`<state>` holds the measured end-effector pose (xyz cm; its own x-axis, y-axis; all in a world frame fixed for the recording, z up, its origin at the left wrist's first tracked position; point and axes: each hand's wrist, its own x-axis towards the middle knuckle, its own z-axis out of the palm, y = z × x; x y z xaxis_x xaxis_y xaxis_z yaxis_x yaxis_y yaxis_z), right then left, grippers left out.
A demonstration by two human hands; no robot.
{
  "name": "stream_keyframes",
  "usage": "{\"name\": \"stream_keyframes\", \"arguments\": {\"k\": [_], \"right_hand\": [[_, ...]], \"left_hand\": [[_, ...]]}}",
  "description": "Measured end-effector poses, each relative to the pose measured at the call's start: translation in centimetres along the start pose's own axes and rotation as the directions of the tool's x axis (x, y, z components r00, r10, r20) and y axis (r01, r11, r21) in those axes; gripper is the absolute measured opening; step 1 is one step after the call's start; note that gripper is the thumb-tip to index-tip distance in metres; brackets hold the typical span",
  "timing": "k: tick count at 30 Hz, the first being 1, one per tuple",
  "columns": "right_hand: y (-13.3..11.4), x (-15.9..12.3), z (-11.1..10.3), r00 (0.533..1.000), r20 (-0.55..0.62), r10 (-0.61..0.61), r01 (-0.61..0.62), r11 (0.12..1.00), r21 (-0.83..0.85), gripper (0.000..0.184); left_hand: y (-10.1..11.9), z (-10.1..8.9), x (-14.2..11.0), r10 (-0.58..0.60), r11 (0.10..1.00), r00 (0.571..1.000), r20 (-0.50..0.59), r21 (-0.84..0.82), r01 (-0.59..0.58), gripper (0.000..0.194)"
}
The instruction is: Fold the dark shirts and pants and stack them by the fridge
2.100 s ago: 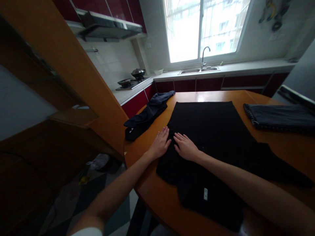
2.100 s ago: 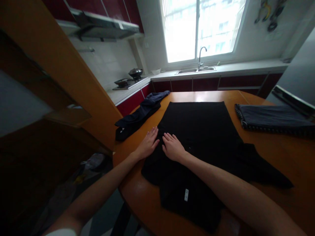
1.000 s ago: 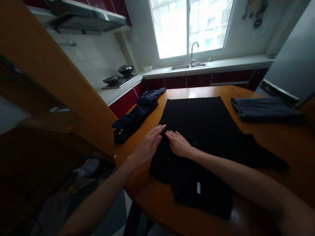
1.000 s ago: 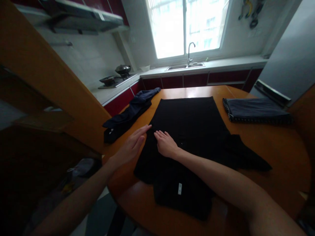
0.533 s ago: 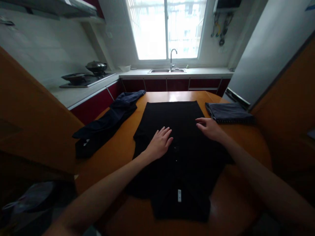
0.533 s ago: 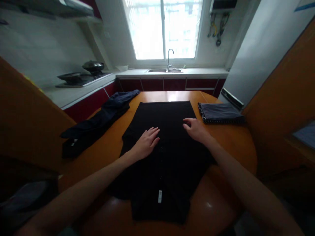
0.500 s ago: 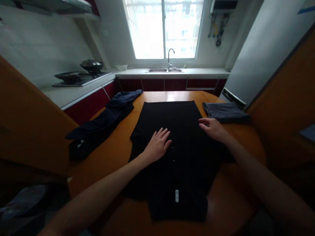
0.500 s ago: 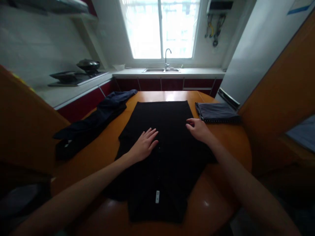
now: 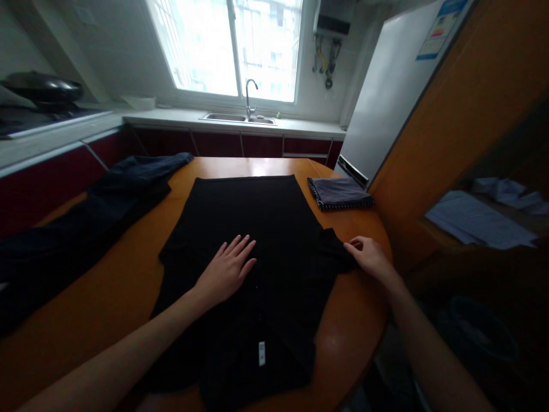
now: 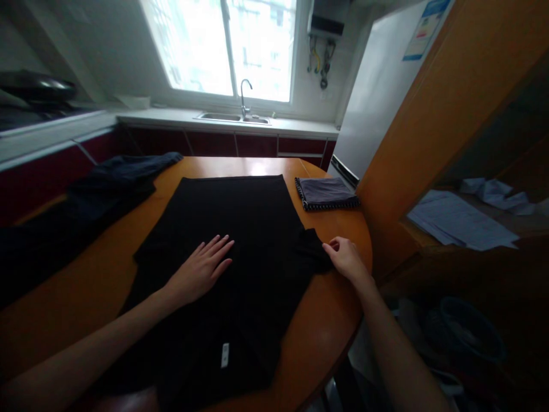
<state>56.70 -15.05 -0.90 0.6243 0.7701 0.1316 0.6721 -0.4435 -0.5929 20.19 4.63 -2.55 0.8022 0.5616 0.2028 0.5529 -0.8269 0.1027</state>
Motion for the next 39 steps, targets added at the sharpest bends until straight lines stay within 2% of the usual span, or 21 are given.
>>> {"name": "stream_keyframes", "arguments": {"k": [2, 4, 8, 9, 11, 13, 15, 18, 20, 21, 23, 25, 26, 27, 30, 33, 36, 39], "right_hand": [[0.2, -0.3, -0.3, 1.000, -0.008, 0.007, -0.007, 1.000, -0.024, 0.026], [0.6, -0.4, -0.6, 0.999, 0.030, 0.030, -0.031, 0.999, 0.031, 0.031], [0.6, -0.4, -1.4, 0.968, 0.237, 0.080, -0.157, 0.932, 0.327, 0.044], [0.4, -0.4, -1.7, 0.964, 0.253, 0.079, -0.172, 0.912, 0.372, 0.048], [-0.5, -0.3, -2.4, 0.982, 0.181, 0.056, -0.123, 0.917, 0.380, 0.049], [-1.7, -0.1, -3.0, 1.000, 0.026, -0.001, -0.007, 0.952, 0.307, 0.045], [-3.3, 0.0, -3.4, 0.992, -0.098, -0.078, 0.098, 0.970, 0.224, 0.042], [-6.4, -0.6, -2.9, 0.971, -0.175, -0.163, 0.188, 0.973, 0.133, 0.043], [-8.8, -1.4, -1.9, 0.959, -0.183, -0.217, 0.240, 0.964, 0.115, 0.043], [-10.0, -1.8, -1.3, 0.959, -0.150, -0.240, 0.261, 0.955, 0.140, 0.044], [-12.0, -2.4, -0.1, 0.957, 0.023, -0.289, 0.273, 0.923, 0.271, 0.046], [-13.1, -2.1, 0.9, 0.911, 0.222, -0.348, 0.233, 0.877, 0.421, 0.045], [-13.2, -1.5, 1.2, 0.886, 0.267, -0.381, 0.229, 0.856, 0.463, 0.042], [-13.0, -0.7, 1.3, 0.873, 0.264, -0.410, 0.252, 0.843, 0.476, 0.038], [-11.1, 2.8, 1.1, 0.859, 0.178, -0.480, 0.386, 0.835, 0.392, 0.029], [-8.5, 5.9, 0.9, 0.823, 0.271, -0.499, 0.412, 0.853, 0.320, 0.034], [-6.8, 7.6, 1.4, 0.806, 0.349, -0.478, 0.397, 0.874, 0.280, 0.038], [-6.3, 8.6, 2.4, 0.803, 0.370, -0.468, 0.388, 0.881, 0.273, 0.038]], "left_hand": [[-0.1, 0.1, 0.0, -0.001, 1.000, 1.000, 0.001, 0.002, 0.001, 0.057], [-0.2, 0.1, 0.1, 0.003, 1.000, 1.000, 0.004, 0.007, -0.003, 0.057], [-0.3, 0.2, 0.2, -0.004, 1.000, 1.000, 0.011, 0.003, 0.004, 0.057], [-0.3, 0.3, 0.2, -0.008, 1.000, 1.000, 0.012, -0.001, 0.008, 0.057], [-0.2, 0.3, 0.2, -0.010, 1.000, 1.000, 0.013, -0.005, 0.010, 0.057], [-0.2, 0.3, 0.2, -0.009, 1.000, 1.000, 0.013, -0.008, 0.009, 0.058], [-0.1, 0.3, 0.2, -0.007, 1.000, 1.000, 0.008, -0.017, 0.007, 0.058], [-0.1, 0.2, 0.2, -0.004, 0.999, 1.000, -0.004, -0.041, 0.004, 0.057], [0.0, 0.2, 0.2, -0.004, 0.999, 1.000, -0.002, -0.047, 0.004, 0.057], [0.0, 0.1, 0.2, -0.005, 0.999, 1.000, 0.004, -0.046, 0.005, 0.057], [0.0, 0.1, 0.2, -0.005, 0.999, 1.000, 0.014, -0.040, 0.006, 0.057], [-0.1, 0.1, 0.1, -0.002, 0.999, 1.000, 0.018, -0.035, 0.003, 0.057], [-0.1, 0.1, 0.1, 0.000, 0.999, 1.000, 0.018, -0.035, 0.001, 0.058], [-0.1, 0.2, 0.1, 0.002, 0.999, 1.000, 0.017, -0.036, -0.001, 0.058], [-0.2, 0.5, 0.1, 0.001, 0.999, 1.000, 0.009, -0.052, 0.000, 0.057], [-0.3, 0.3, 0.1, -0.001, 0.996, 1.000, -0.006, -0.090, 0.001, 0.054], [0.3, -1.2, 0.2, 0.016, 0.982, 0.998, -0.061, -0.186, -0.027, 0.048], [2.5, -3.8, 0.3, 0.074, 0.947, 0.995, -0.072, -0.306, -0.093, 0.036]]}}
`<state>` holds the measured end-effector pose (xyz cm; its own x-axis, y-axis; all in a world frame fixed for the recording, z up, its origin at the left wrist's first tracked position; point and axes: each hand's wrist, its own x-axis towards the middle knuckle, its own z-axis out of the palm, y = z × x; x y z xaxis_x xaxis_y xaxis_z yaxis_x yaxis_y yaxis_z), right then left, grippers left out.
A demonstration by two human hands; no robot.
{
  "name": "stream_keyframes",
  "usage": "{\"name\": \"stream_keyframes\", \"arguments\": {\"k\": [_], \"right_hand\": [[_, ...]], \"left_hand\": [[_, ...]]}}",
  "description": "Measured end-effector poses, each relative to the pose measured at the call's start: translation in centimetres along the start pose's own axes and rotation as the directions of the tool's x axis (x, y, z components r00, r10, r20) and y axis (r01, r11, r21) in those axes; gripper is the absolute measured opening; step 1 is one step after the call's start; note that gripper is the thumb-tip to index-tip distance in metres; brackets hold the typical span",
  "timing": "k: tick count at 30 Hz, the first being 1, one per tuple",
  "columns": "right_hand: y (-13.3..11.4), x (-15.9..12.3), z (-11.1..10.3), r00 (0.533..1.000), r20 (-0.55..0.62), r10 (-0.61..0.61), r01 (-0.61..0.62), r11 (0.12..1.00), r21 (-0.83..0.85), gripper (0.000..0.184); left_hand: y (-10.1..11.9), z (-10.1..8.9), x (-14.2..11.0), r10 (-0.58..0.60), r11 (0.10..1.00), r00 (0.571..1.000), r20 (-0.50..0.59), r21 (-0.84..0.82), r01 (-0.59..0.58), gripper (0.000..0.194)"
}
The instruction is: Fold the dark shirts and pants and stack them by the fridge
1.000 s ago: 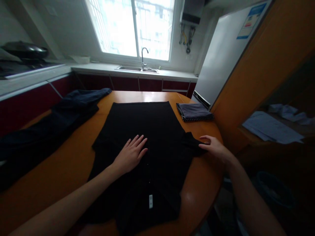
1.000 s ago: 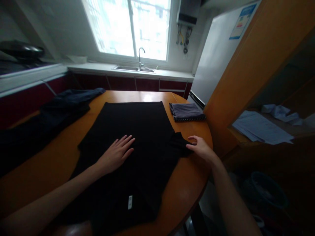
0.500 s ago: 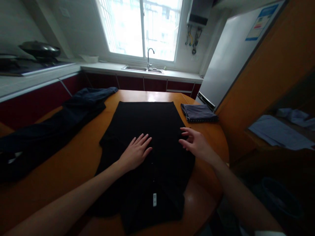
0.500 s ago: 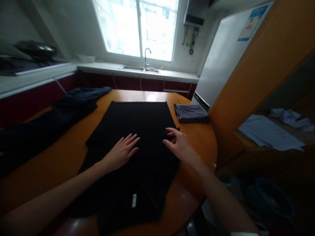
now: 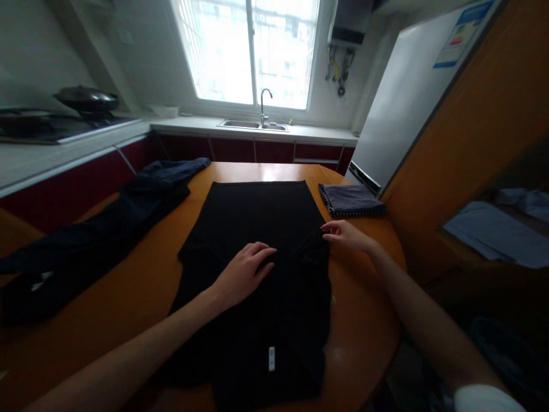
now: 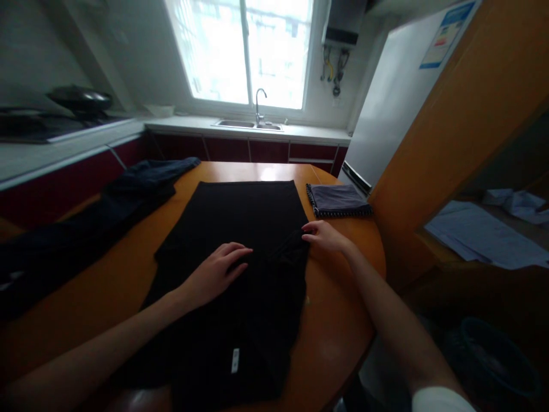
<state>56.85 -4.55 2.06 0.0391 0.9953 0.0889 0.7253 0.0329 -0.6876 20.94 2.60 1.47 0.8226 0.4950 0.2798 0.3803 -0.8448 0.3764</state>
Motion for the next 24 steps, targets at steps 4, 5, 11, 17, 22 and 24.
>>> {"name": "stream_keyframes", "arguments": {"k": [4, 5, 11, 17, 22, 24], "right_hand": [[0.8, 1.7, 0.3, 0.998, 0.053, -0.018, 0.017, 1.000, 0.021, 0.034], [1.0, 2.1, 0.3, 0.998, 0.065, -0.014, 0.012, 1.000, 0.023, 0.033], [1.9, 2.7, 0.8, 0.997, 0.078, -0.007, 0.002, 0.998, 0.069, 0.022], [2.2, 2.1, 1.0, 0.999, -0.032, -0.034, 0.038, 0.991, 0.128, 0.017], [2.2, 1.9, 0.8, 0.996, -0.083, 0.016, -0.008, 0.995, 0.097, 0.008], [1.7, 1.4, 0.6, 0.988, -0.145, 0.060, -0.050, 0.996, 0.074, 0.005]], "left_hand": [[5.9, -0.6, 0.3, 0.033, 0.993, 0.979, 0.201, -0.114, -0.010, 0.023], [7.3, -0.3, 0.4, 0.038, 0.991, 0.968, 0.247, -0.134, -0.005, 0.023], [12.0, 2.9, 0.3, 0.098, 0.976, 0.933, 0.347, -0.215, -0.023, 0.039], [12.5, 3.9, 0.0, 0.123, 0.970, 0.931, 0.343, -0.241, -0.040, 0.048], [12.2, 4.0, 0.0, 0.166, 0.966, 0.920, 0.354, -0.247, -0.080, 0.044], [11.5, 3.9, 0.1, 0.150, 0.964, 0.927, 0.345, -0.257, -0.060, 0.042]]}}
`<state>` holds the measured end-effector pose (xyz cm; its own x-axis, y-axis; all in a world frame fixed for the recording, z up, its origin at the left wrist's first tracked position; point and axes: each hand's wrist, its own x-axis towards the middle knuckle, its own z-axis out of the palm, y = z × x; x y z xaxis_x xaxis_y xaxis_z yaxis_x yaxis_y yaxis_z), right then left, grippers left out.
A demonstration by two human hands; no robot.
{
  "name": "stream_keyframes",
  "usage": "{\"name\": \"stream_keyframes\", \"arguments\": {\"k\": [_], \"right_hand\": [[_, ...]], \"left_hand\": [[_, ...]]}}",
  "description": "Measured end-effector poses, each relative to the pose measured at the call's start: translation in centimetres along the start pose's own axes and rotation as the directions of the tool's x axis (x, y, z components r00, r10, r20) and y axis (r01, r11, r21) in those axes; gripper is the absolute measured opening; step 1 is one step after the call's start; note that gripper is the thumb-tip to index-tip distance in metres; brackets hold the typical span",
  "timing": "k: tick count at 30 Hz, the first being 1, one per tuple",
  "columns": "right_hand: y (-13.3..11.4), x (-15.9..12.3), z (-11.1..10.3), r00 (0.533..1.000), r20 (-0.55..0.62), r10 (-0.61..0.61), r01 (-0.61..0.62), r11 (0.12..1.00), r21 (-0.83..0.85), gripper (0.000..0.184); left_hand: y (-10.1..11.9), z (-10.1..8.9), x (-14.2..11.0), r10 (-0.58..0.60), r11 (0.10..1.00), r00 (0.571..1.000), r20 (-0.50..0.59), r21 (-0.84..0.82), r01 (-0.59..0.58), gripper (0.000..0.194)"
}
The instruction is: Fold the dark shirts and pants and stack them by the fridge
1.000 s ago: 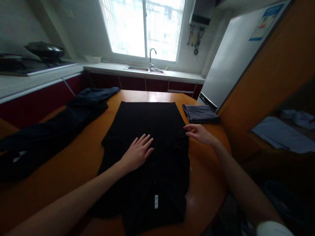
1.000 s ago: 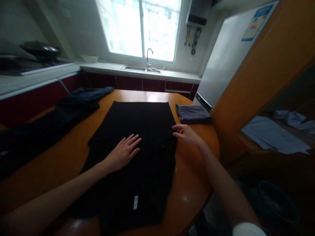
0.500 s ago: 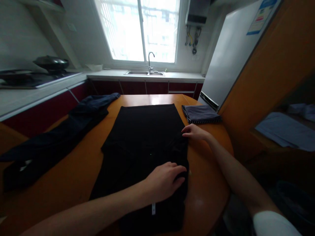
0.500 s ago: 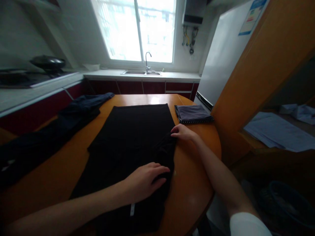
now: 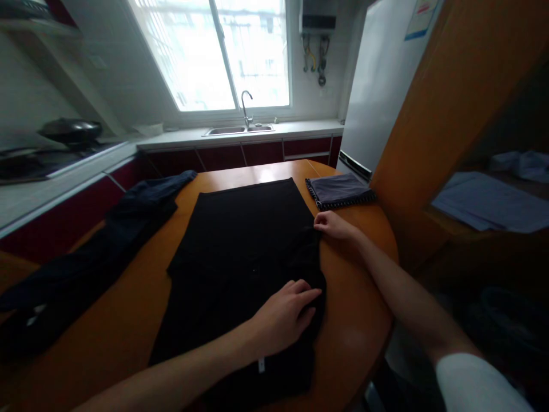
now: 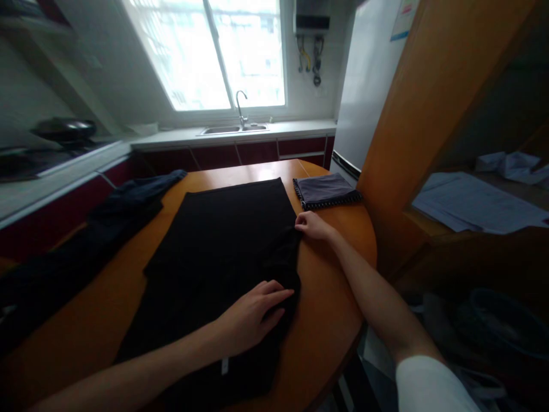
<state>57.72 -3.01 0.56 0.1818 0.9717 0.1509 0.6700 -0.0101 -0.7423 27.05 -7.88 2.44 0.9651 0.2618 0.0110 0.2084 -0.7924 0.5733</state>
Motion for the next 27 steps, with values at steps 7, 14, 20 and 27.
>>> {"name": "stream_keyframes", "arguments": {"k": [7, 14, 20, 27], "right_hand": [[-4.4, -8.7, 0.5, 0.989, -0.008, 0.146, -0.146, 0.989, 0.006, 0.014], [-6.2, -14.9, 4.4, 0.961, 0.160, 0.226, -0.261, 0.932, 0.251, 0.020], [-6.7, -15.2, 3.9, 0.952, -0.036, 0.305, -0.296, 0.942, 0.159, 0.004], [-6.5, -18.1, 4.0, 0.907, -0.291, 0.304, -0.358, 0.922, -0.150, 0.010]], "left_hand": [[-2.8, -1.6, -0.5, -0.072, 0.995, 0.990, -0.120, -0.071, 0.063, 0.024], [-3.8, -1.4, -0.5, -0.019, 0.996, 0.988, -0.156, -0.084, 0.006, 0.020], [-3.8, -1.4, -0.7, 0.038, 0.997, 0.987, -0.156, -0.057, -0.047, 0.020], [-4.2, -1.0, -1.0, 0.092, 0.996, 0.984, -0.151, -0.002, -0.094, 0.021]]}}
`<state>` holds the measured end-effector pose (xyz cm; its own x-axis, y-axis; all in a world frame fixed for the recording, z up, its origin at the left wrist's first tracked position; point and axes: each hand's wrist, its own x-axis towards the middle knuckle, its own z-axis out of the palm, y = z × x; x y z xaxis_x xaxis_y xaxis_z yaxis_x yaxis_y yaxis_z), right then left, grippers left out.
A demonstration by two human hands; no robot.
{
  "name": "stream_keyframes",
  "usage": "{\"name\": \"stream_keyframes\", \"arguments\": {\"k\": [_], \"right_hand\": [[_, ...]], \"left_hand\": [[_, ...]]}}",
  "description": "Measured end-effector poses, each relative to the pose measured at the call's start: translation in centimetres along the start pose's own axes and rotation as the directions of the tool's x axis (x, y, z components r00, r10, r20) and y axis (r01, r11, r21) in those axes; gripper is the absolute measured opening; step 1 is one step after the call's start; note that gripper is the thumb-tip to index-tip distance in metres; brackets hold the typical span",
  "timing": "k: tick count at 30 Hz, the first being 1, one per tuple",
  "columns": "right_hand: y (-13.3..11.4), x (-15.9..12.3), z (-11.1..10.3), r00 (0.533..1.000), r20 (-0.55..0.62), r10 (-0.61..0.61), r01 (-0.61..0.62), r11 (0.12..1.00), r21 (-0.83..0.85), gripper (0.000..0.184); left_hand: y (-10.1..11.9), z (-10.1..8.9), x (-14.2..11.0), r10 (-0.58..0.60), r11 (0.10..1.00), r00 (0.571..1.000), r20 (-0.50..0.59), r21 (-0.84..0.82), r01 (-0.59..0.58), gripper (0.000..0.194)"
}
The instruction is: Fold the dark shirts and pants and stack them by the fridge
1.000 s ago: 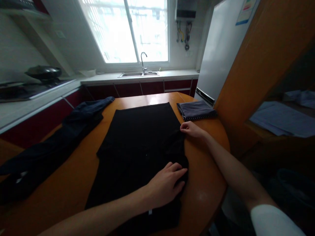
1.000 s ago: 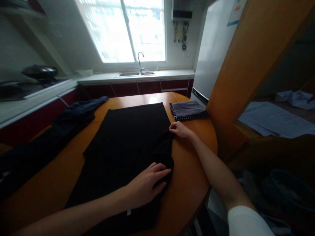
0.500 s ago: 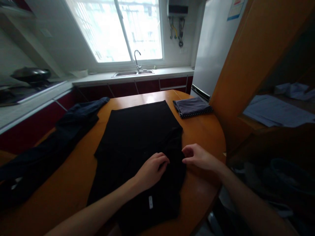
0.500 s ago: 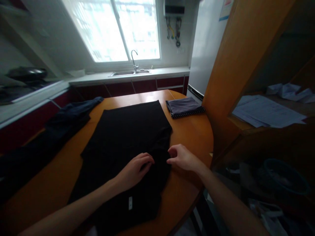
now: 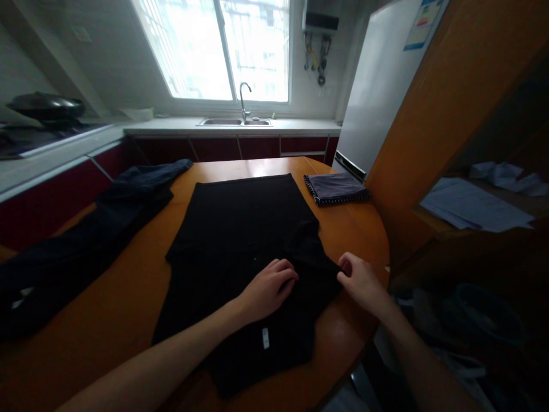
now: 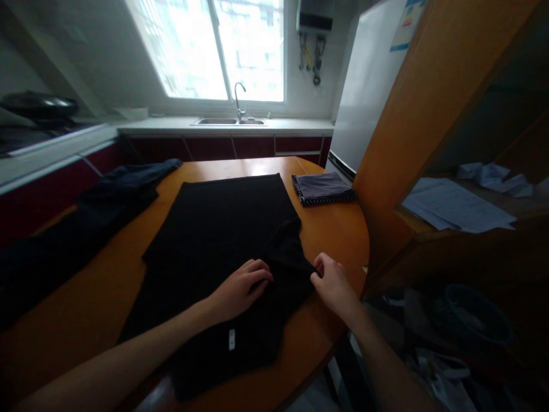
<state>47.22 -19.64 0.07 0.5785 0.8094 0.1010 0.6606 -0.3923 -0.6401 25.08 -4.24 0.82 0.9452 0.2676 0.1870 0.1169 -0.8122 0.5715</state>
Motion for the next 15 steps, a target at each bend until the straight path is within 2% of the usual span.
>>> {"name": "stream_keyframes", "arguments": {"k": [3, 7, 11, 15], "right_hand": [[1.0, -0.9, 0.4, 0.999, 0.008, 0.050, -0.049, 0.993, -0.103, 0.010], [1.6, -1.8, 0.3, 0.997, -0.028, 0.074, -0.077, 0.985, -0.153, 0.008], [1.7, -2.5, -0.1, 0.997, -0.048, 0.068, -0.075, 0.983, -0.167, 0.005], [2.0, -3.0, -0.5, 0.999, -0.023, 0.032, -0.035, 0.990, -0.135, 0.006]], "left_hand": [[-0.1, 0.1, -0.1, 0.010, 1.000, 1.000, -0.003, 0.010, -0.010, 0.021], [-0.3, 0.2, 0.0, 0.014, 1.000, 1.000, -0.009, 0.011, -0.014, 0.021], [-0.1, 0.1, 0.0, 0.004, 1.000, 1.000, -0.002, 0.008, -0.004, 0.021], [0.8, -1.0, 0.0, -0.017, 1.000, 0.998, 0.058, 0.014, 0.016, 0.021]]}}
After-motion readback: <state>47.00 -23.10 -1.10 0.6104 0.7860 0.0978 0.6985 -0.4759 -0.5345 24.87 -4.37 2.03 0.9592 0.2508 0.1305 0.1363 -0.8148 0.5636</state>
